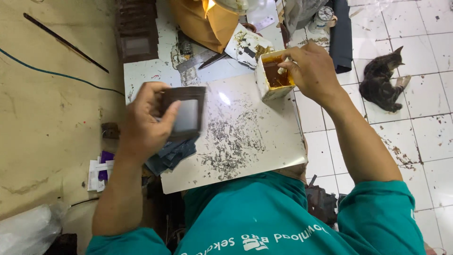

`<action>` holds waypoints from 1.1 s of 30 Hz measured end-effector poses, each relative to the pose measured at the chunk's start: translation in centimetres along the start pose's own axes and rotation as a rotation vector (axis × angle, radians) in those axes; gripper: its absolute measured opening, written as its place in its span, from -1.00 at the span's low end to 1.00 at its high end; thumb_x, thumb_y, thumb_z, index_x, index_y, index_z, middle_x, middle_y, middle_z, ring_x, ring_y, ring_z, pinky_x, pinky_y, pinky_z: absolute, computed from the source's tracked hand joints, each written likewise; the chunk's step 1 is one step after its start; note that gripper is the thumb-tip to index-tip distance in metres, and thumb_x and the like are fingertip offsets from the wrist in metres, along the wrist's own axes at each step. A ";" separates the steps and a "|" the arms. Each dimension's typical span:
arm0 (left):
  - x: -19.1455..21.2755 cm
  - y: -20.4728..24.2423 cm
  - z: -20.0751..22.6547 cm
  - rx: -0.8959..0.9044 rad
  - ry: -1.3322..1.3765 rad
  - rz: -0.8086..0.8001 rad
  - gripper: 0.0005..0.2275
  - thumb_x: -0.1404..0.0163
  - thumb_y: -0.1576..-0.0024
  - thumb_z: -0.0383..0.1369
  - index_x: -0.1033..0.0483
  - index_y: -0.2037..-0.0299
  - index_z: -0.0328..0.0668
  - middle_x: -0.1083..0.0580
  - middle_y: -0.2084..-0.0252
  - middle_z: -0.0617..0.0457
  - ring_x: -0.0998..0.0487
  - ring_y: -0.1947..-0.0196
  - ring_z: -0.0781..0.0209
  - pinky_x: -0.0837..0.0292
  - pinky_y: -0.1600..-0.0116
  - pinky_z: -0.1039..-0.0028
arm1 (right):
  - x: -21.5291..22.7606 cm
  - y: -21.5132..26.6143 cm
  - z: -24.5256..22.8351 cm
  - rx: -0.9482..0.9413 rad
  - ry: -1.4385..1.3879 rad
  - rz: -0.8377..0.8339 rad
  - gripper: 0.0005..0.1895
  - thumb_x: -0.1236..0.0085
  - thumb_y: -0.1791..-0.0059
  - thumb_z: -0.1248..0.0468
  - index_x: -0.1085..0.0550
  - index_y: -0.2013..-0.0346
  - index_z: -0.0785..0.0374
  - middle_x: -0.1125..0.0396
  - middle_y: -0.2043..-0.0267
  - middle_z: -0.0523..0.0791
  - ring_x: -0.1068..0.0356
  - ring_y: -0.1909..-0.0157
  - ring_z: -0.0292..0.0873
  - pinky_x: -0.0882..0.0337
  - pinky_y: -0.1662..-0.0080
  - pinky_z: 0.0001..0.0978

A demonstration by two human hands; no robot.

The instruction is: Applying glue to the edges of small rectangular frames and stacking them

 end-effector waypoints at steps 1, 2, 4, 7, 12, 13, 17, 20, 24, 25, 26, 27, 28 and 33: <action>-1.2 -0.2 -1.1 0.001 0.002 -0.002 -0.78 -0.04 -0.24 -0.48 -0.31 -0.03 -0.28 -0.52 0.16 -0.11 -0.59 0.33 0.13 -0.63 0.32 0.48 | -0.1 -0.1 0.0 -0.002 0.000 -0.002 -0.87 -0.14 -0.20 0.21 -0.52 0.05 0.21 -0.50 0.19 -0.04 -0.24 0.20 0.06 -0.21 0.23 -0.08; -2.9 -0.4 -2.0 -0.010 0.121 -0.086 -0.74 -0.04 -0.22 -0.50 -0.29 -0.07 -0.24 -0.49 0.11 -0.12 -0.60 0.27 0.10 -0.67 0.26 0.47 | -0.4 -0.3 -0.1 0.000 -0.002 -0.038 -0.85 -0.13 -0.17 0.26 -0.52 -0.02 0.19 -0.51 0.19 -0.05 -0.21 0.20 0.05 -0.20 0.19 -0.08; -5.8 -0.6 -3.5 -0.022 0.240 -0.170 -0.69 -0.04 -0.19 -0.52 -0.27 -0.11 -0.20 -0.46 0.06 -0.13 -0.62 0.21 0.07 -0.71 0.20 0.46 | -0.6 -0.5 -0.4 0.002 -0.004 -0.075 -0.79 -0.12 -0.14 0.30 -0.51 -0.09 0.16 -0.52 0.18 -0.07 -0.18 0.20 0.05 -0.18 0.14 -0.08; -9.6 -0.5 -6.7 0.252 0.243 -0.246 -0.70 -0.04 -0.17 -0.54 -0.37 -0.10 -0.14 -0.51 -0.06 -0.16 -0.67 0.10 -0.03 -0.80 0.23 0.41 | -1.2 -0.3 0.2 -0.089 -0.042 -0.169 -0.84 -0.10 -0.13 0.24 -0.51 0.00 0.13 -0.38 0.33 -0.01 -0.24 0.08 0.10 -0.20 0.04 -0.04; -12.3 0.2 -9.0 0.583 0.204 -0.346 -0.72 0.02 -0.22 -0.46 -0.37 -0.13 0.01 -0.52 -0.13 -0.07 -0.64 0.01 0.05 -0.77 0.07 0.32 | -0.7 -0.5 -0.2 -0.007 -0.028 -0.040 -0.76 -0.20 -0.15 0.25 -0.55 -0.13 0.09 -0.46 0.24 -0.09 -0.24 0.12 0.07 -0.23 0.09 -0.07; -12.8 0.4 -10.0 0.584 0.206 -0.347 -0.72 0.02 -0.22 -0.46 -0.37 -0.13 0.01 -0.52 -0.13 -0.07 -0.64 0.01 0.05 -0.77 0.07 0.32 | -0.7 -0.4 -0.2 -0.008 -0.027 -0.043 -0.76 -0.20 -0.15 0.25 -0.55 -0.13 0.09 -0.46 0.24 -0.09 -0.24 0.12 0.07 -0.23 0.09 -0.07; -13.2 -0.3 -11.0 0.161 0.018 -0.185 -0.72 -0.07 -0.18 -0.34 -0.41 -0.08 -0.17 -0.57 0.03 -0.09 -0.60 0.10 0.05 -0.52 0.03 0.36 | 0.4 -0.1 -0.1 -0.127 -0.136 -0.139 -0.84 -0.17 -0.16 0.12 -0.52 0.05 0.10 -0.39 0.20 -0.06 -0.21 0.02 0.04 -0.16 -0.05 -0.07; -14.2 0.0 -12.0 0.020 -0.063 -0.125 -0.70 -0.09 -0.18 -0.34 -0.45 -0.08 -0.27 -0.51 0.02 -0.12 -0.55 0.06 0.01 -0.50 -0.02 0.31 | 2.5 0.0 -0.3 -0.194 -0.270 -0.143 -0.87 -0.15 -0.19 0.17 -0.50 0.05 0.14 -0.38 0.15 -0.08 -0.25 0.01 -0.02 -0.20 -0.04 -0.13; -14.5 0.5 -11.9 -0.094 -0.145 -0.067 -0.71 -0.10 -0.20 -0.35 -0.46 -0.06 -0.33 -0.45 0.10 -0.12 -0.50 0.14 0.04 -0.48 0.08 0.31 | 3.1 -0.3 -0.2 -0.281 -0.445 -0.162 -0.95 -0.13 -0.20 0.33 -0.47 0.06 0.24 -0.39 0.03 -0.05 -0.34 0.00 -0.11 -0.33 0.05 -0.23; -14.7 0.4 -12.1 -0.090 -0.142 -0.066 -0.71 -0.10 -0.20 -0.35 -0.46 -0.06 -0.33 -0.45 0.10 -0.12 -0.50 0.14 0.04 -0.48 0.08 0.31 | 3.2 -0.3 -0.3 -0.281 -0.445 -0.168 -0.95 -0.13 -0.20 0.33 -0.47 0.06 0.24 -0.39 0.03 -0.05 -0.34 0.00 -0.11 -0.33 0.05 -0.23; -14.6 0.6 -12.0 -0.146 -0.189 -0.038 -0.66 -0.16 -0.18 -0.30 -0.46 -0.07 -0.33 -0.43 0.11 -0.11 -0.48 0.13 0.02 -0.45 0.05 0.29 | 2.9 -0.2 -0.7 -0.270 -0.475 -0.210 -0.95 -0.12 -0.20 0.32 -0.49 0.06 0.23 -0.39 0.08 -0.09 -0.31 0.07 -0.17 -0.28 0.09 -0.29; -14.7 0.9 -11.9 -0.202 -0.236 -0.011 -0.60 -0.22 -0.16 -0.25 -0.45 -0.09 -0.33 -0.41 0.12 -0.10 -0.46 0.12 0.00 -0.42 0.02 0.28 | 2.6 -0.2 -1.1 -0.258 -0.505 -0.252 -0.94 -0.11 -0.20 0.31 -0.50 0.07 0.23 -0.40 0.13 -0.12 -0.28 0.14 -0.23 -0.23 0.13 -0.34; -14.7 0.9 -12.1 -0.185 -0.237 -0.011 -0.60 -0.22 -0.16 -0.25 -0.45 -0.09 -0.33 -0.41 0.12 -0.10 -0.46 0.12 0.00 -0.42 0.02 0.28 | 3.8 -0.3 -2.7 -0.255 -0.514 -0.266 -0.94 -0.11 -0.20 0.31 -0.50 0.07 0.23 -0.40 0.13 -0.12 -0.28 0.14 -0.23 -0.23 0.13 -0.34; -14.7 0.9 -11.7 -0.239 -0.259 -0.017 -0.51 -0.36 -0.04 -0.22 -0.48 -0.07 -0.32 -0.34 0.16 -0.08 -0.40 0.16 -0.01 -0.38 0.06 0.28 | 10.2 0.5 -11.2 0.115 -0.767 -0.170 -0.88 -0.02 -0.09 0.49 -0.39 0.14 0.59 -0.42 0.18 0.16 -0.53 0.10 0.03 -0.60 0.00 -0.26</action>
Point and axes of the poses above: each hand's wrist, its own y-axis away from the middle knuckle, its own x-axis out of the back of the hand, z = x × y, the point moved 7 cm from there along -y, towards the middle knuckle
